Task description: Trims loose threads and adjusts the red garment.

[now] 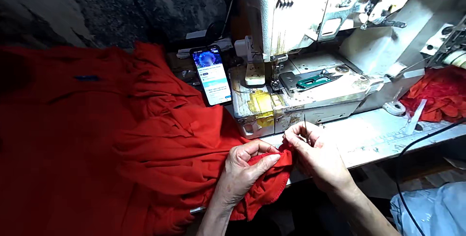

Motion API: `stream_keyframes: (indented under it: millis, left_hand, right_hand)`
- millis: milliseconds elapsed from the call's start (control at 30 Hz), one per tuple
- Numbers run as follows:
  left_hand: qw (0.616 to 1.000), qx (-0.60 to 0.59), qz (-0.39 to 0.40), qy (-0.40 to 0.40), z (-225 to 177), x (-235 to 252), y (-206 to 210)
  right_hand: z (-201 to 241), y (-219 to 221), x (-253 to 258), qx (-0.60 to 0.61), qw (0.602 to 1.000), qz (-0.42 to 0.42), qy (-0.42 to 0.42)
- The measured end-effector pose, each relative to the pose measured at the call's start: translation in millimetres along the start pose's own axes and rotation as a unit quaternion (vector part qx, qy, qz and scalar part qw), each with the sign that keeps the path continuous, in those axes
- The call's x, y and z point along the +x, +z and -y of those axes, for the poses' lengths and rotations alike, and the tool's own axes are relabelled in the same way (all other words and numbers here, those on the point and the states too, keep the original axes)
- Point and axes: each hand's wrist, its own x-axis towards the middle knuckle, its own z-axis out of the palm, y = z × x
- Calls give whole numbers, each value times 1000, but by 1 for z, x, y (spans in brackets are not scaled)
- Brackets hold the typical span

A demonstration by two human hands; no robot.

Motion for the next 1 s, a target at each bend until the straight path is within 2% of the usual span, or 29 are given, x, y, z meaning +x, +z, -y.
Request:
stream_keyframes:
  millis: [67,133,200,267,367,500,600,733,900,1000]
  left_hand:
    - [999,-1,22,48,11,2,-3]
    - [997,26,-2,72,12,3,-1]
    - [985,135,-26,102,10,4,-1]
    - [956,256,-30,140,4,6,-3]
    - [945,282,4,163,-10,11,-6]
    - [970,205,75,108,-7,15,-17]
    - [976,181,54,112,0,15,-18]
    - [987,105,37,113,5,19,-12]
    - [986,-120,114,22,17,24,-11]
    - [974,-177,138,-36,17,26,-15]
  right_hand:
    - [4,-3,-1,-17,1000,5,-16]
    - [10,-10,-4,-51,998,41,-7]
    - [11,-17,-7,-94,993,71,32]
    - [5,-22,-7,-108,990,82,49]
    - [-6,-26,-5,-116,990,81,12]
    - [-11,-29,-1,-164,980,91,-62]
    - [-16,-32,1,-180,971,111,-111]
    - [-23,-27,3,-132,977,93,-138]
    - [-20,-35,6,-40,993,95,-56]
    - [-18,-33,8,-31,993,106,-30]
